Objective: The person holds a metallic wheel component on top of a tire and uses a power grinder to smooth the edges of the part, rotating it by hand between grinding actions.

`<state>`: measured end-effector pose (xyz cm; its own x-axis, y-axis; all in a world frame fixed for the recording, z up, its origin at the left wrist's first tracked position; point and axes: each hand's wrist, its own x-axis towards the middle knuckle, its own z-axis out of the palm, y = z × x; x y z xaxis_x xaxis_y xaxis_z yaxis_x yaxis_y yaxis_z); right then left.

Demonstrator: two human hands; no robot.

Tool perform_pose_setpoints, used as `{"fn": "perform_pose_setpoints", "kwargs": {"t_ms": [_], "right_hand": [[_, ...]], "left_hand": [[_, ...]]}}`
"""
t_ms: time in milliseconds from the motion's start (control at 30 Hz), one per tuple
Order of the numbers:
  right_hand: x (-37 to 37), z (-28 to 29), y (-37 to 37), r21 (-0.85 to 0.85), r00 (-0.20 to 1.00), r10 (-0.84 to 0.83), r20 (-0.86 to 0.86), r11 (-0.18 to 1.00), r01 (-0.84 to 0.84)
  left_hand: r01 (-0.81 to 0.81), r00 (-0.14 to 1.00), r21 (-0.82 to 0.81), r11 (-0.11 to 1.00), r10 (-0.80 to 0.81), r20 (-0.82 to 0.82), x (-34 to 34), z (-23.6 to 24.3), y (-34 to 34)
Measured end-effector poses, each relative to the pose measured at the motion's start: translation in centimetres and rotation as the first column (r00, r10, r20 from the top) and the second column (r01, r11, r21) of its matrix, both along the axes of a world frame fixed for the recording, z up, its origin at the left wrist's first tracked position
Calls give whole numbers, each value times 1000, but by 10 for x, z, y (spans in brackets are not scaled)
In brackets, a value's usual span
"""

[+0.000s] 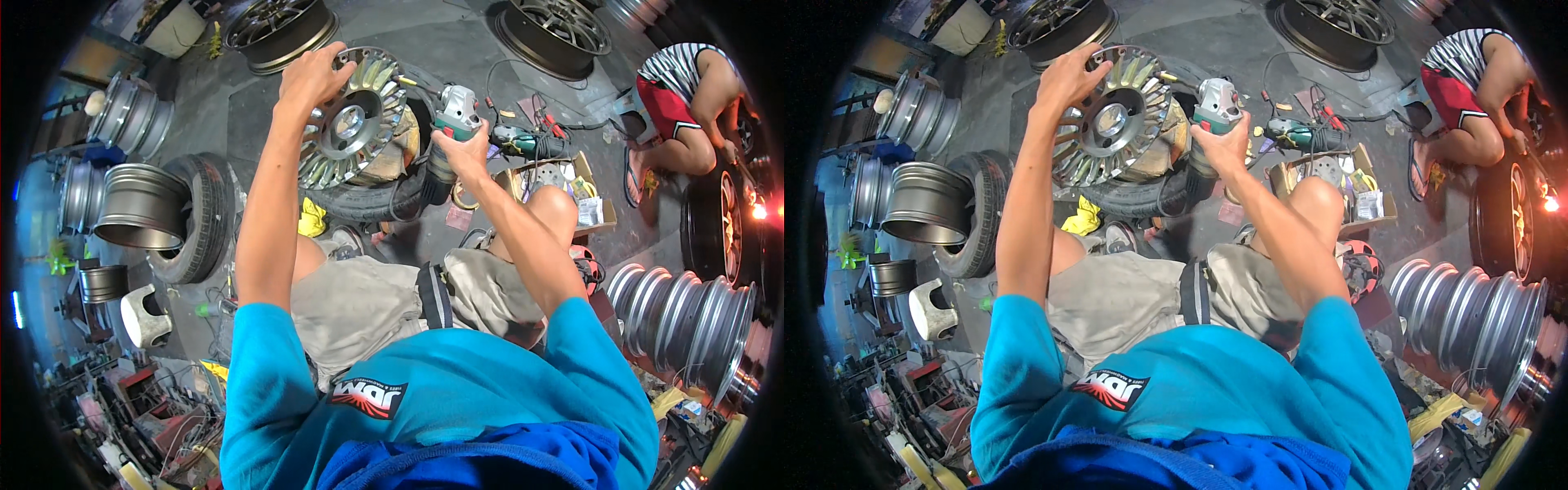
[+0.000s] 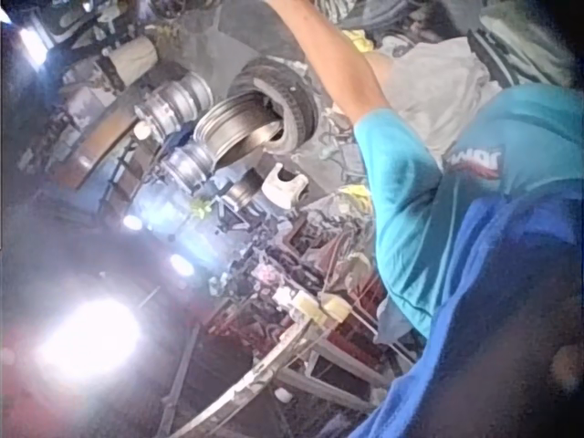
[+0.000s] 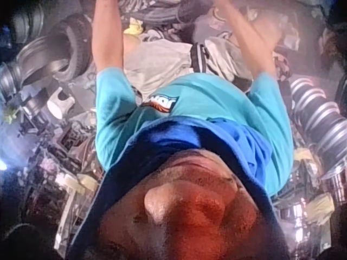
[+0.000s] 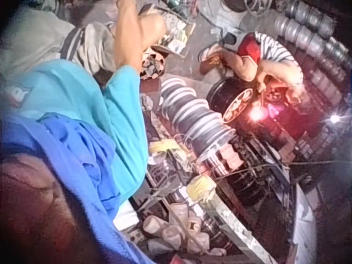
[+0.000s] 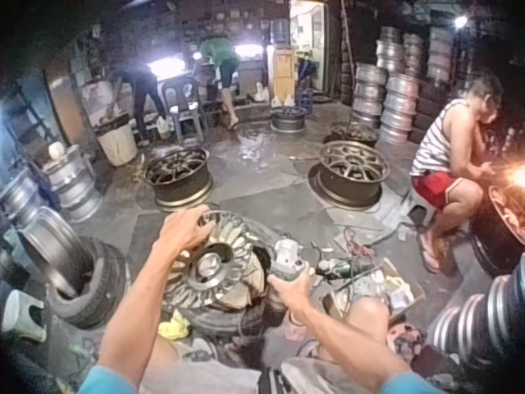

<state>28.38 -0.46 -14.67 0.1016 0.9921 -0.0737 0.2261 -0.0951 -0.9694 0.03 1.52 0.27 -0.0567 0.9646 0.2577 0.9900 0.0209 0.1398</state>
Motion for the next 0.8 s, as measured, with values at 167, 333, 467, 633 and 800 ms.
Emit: {"fn": "perform_pose_setpoints", "kwargs": {"t_ms": [167, 333, 467, 633, 800], "right_hand": [[5, -15, -3, -54, 998, -23, -62, 998, 20], [18, -18, -3, -16, 1000, -29, -2, 999, 29], [13, -7, 2, 11, 995, 21, -102, 1000, -20], [-2, -3, -4, -60, 987, 48, -150, 997, -58], [-4, -43, 3, -211, 959, 122, -255, 961, -178]], "left_hand": [[-39, 999, -70, 997, 40, 8, 3, 4, 3], [-46, 998, -65, 997, 48, 28, -13, -1, 1], [-18, 996, -30, 999, 21, 85, -18, -6, 0], [37, 968, -69, 997, -19, 249, -24, -1, -9], [37, 907, -55, 998, -11, 421, -37, -8, -5]]}}
